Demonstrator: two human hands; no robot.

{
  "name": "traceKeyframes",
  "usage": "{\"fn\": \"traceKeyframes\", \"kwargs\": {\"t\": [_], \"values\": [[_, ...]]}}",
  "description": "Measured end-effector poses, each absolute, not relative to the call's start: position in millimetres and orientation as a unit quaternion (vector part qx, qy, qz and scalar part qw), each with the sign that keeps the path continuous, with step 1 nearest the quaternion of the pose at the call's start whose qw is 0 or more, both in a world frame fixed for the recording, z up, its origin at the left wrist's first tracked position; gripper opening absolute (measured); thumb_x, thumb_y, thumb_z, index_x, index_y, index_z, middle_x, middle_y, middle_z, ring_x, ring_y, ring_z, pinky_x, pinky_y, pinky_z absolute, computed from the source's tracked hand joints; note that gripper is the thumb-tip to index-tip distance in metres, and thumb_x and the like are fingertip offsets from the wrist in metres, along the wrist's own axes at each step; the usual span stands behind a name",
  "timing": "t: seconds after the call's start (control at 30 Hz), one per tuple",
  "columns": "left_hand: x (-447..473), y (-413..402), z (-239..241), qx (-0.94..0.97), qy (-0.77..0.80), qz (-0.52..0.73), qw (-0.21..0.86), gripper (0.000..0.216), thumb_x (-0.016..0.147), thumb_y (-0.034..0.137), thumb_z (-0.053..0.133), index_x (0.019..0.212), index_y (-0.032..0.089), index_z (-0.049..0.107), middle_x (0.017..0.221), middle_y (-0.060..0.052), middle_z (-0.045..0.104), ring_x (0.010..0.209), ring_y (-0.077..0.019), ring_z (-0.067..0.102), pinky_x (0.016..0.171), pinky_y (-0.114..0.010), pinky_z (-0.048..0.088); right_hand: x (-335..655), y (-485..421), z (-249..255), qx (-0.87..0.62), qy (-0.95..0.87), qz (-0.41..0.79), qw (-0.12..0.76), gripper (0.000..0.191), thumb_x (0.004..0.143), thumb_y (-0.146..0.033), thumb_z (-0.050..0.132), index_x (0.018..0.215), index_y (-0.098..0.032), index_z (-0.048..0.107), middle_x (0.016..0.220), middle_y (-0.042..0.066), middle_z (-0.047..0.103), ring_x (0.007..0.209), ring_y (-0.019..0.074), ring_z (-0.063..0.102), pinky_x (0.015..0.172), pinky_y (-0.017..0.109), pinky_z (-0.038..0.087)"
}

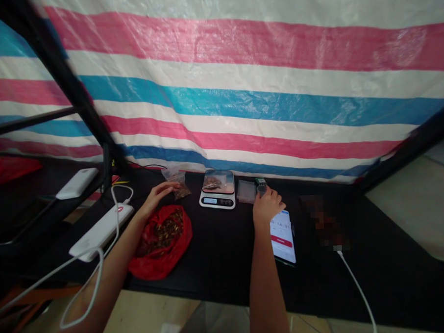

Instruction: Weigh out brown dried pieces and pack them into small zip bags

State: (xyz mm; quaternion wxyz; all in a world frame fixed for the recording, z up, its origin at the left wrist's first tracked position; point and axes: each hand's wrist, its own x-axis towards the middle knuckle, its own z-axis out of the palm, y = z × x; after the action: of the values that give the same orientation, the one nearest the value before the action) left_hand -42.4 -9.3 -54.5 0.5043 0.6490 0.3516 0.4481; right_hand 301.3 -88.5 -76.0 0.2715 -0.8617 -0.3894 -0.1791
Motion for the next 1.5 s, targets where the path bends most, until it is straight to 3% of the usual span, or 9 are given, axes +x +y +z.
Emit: {"fn": "traceKeyframes", "kwargs": {"t": [0.4,0.6,0.73,0.83,1.1,1.23,1.5], "values": [[-39,-16,-51,0.632,0.356,0.458,0.514,0.032,0.073,0.038,0.059,0.095,0.014,0.063,0.095,-0.007,0.066,0.092,-0.0207,0.058,0.089,-0.034,0.04,301,-83,-78,-0.886,-0.372,-0.18,0.212,0.037,0.078,-0.025,0.046,0.112,-0.012,0.053,0.097,0.016,0.058,0.095,0.0308,0.043,0.076,0.044,0.024],[-41,-16,-52,0.64,0.356,0.451,0.51,0.034,0.074,0.039,0.059,0.097,0.014,0.063,0.098,-0.008,0.065,0.091,-0.0209,0.058,0.089,-0.033,0.04,277,-87,-55,-0.846,-0.393,-0.237,0.272,0.042,0.084,-0.033,0.041,0.123,-0.017,0.043,0.12,0.015,0.048,0.104,0.0296,0.041,0.078,0.041,0.027],[-41,-15,-53,0.638,0.361,0.45,0.511,0.035,0.073,0.04,0.06,0.096,0.014,0.063,0.098,-0.008,0.065,0.091,-0.0209,0.059,0.088,-0.033,0.041,244,-82,-49,-0.812,-0.498,-0.1,0.289,0.037,0.087,-0.044,0.035,0.111,-0.023,0.053,0.089,0.007,0.062,0.081,0.02,0.054,0.067,0.029,0.032],[-40,-15,-53,0.635,0.362,0.45,0.513,0.035,0.072,0.04,0.06,0.095,0.014,0.063,0.098,-0.009,0.065,0.091,-0.0211,0.059,0.088,-0.034,0.041,224,-71,-54,-0.803,-0.526,-0.007,0.279,0.04,0.083,-0.05,0.04,0.11,-0.024,0.055,0.071,0.004,0.063,0.063,0.0167,0.056,0.056,0.025,0.03],[-39,-18,-49,0.643,0.363,0.444,0.507,0.035,0.073,0.04,0.06,0.096,0.014,0.063,0.099,-0.009,0.065,0.091,-0.0216,0.059,0.088,-0.036,0.041,220,-60,-57,-0.743,-0.534,0.039,0.401,0.019,0.079,-0.035,0.048,0.082,-0.022,0.062,0.062,0.001,0.061,0.054,0.0154,0.054,0.051,0.024,0.032],[-38,-21,-43,0.663,0.36,0.439,0.488,0.033,0.073,0.039,0.059,0.095,0.015,0.064,0.099,-0.009,0.064,0.091,-0.0209,0.058,0.086,-0.034,0.042,212,-69,-49,-0.613,-0.621,0.073,0.483,0.017,0.081,-0.03,0.044,0.083,-0.019,0.056,0.077,0.002,0.059,0.062,0.0131,0.055,0.057,0.023,0.039],[-24,-34,-44,0.734,0.317,0.383,0.463,0.033,0.074,0.034,0.06,0.1,0.015,0.063,0.099,-0.008,0.063,0.087,-0.0183,0.056,0.082,-0.031,0.042,175,-88,-42,-0.508,-0.708,0.153,0.466,0.016,0.08,-0.027,0.047,0.082,-0.02,0.061,0.077,0.001,0.062,0.064,0.0129,0.055,0.053,0.021,0.038]]}}
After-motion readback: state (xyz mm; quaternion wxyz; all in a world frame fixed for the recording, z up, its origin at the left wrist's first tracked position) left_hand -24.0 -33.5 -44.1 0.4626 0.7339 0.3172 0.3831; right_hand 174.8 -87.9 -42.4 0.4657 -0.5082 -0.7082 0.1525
